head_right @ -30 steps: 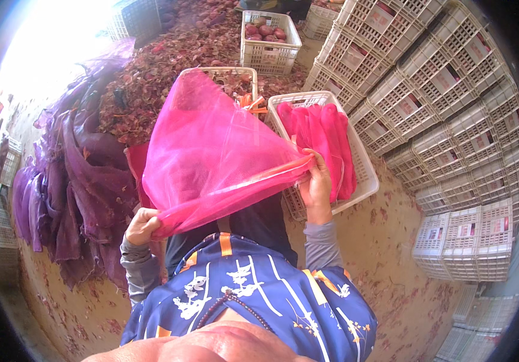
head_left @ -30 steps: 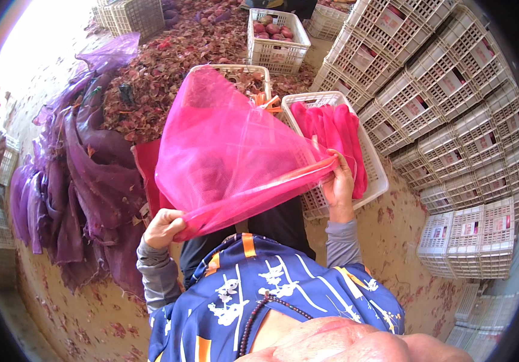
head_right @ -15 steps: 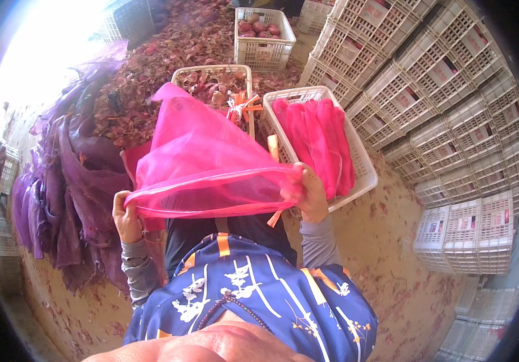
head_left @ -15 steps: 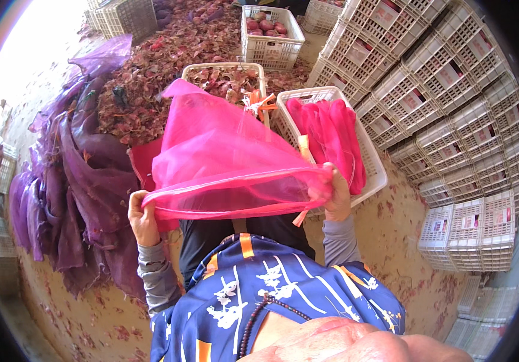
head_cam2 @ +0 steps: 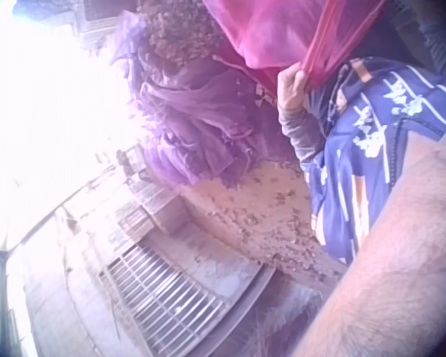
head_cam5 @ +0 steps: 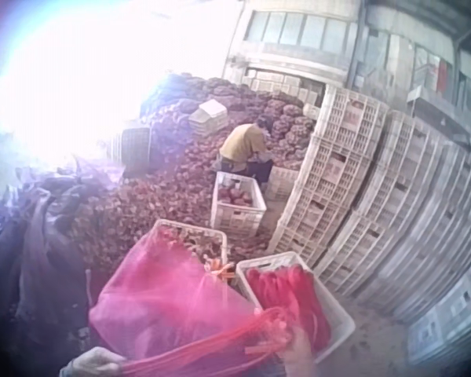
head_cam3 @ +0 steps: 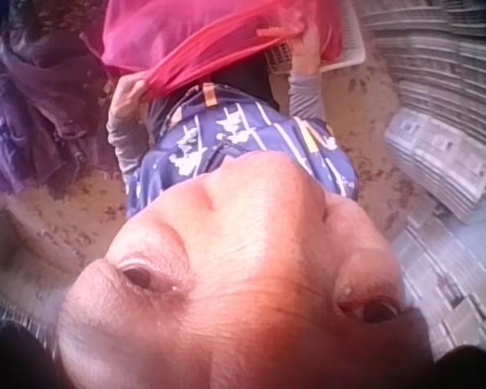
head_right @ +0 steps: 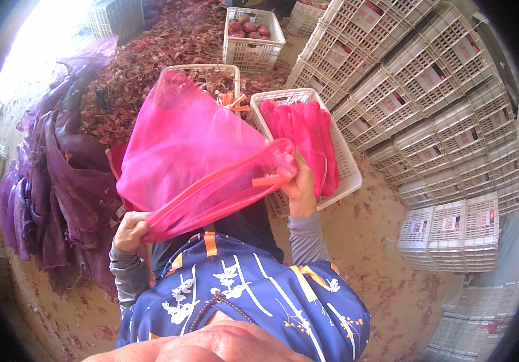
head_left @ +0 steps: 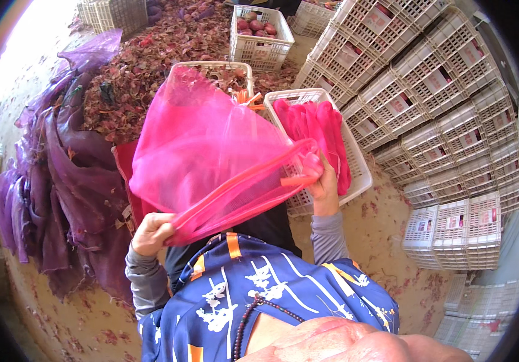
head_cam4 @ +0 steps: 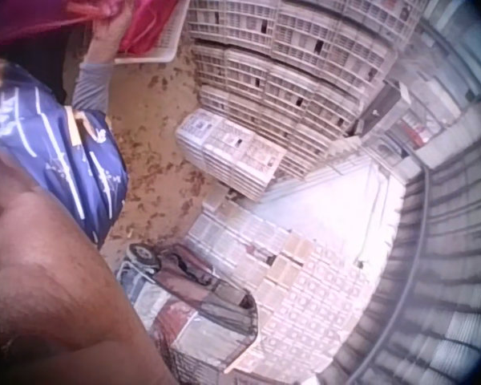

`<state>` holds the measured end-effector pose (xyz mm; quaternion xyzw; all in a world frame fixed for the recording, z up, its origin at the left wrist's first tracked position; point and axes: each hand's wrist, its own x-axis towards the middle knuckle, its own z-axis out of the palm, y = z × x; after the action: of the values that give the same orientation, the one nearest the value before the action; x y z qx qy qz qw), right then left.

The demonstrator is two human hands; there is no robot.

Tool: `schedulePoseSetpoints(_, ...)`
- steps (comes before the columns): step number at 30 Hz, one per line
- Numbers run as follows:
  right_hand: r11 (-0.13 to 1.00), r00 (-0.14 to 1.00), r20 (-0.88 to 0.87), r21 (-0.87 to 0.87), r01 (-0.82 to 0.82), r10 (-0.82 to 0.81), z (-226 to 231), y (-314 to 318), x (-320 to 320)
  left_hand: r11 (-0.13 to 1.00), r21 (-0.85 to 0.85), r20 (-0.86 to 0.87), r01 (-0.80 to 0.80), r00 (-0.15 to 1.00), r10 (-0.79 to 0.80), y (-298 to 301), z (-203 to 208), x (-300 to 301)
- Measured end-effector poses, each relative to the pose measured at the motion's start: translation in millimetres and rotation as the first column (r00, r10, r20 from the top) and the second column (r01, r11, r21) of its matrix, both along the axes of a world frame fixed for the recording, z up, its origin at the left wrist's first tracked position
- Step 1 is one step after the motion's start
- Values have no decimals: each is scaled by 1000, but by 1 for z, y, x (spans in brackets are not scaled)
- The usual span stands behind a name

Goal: The person unfolds and handles pink mesh bags one at a time, checking their condition while sitting in a large processing area filled with crates and produce waste.

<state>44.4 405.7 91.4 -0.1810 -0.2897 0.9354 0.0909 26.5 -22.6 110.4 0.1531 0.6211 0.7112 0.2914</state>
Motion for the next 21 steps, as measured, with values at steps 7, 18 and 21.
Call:
schedulePoseSetpoints(7,818,875,-99,415,-397,475,26,-19,15,531,709,229,-464,864,449,-21,-27,-22)
schedulePoseSetpoints(18,-75,956,-277,956,285,95,0,-22,-8,622,574,258,-533,838,480,-25,-48,-27)
schedulePoseSetpoints(21,794,957,-189,536,289,-220,-10,-12,-10,931,-119,-235,-344,921,311,-12,-19,-15)
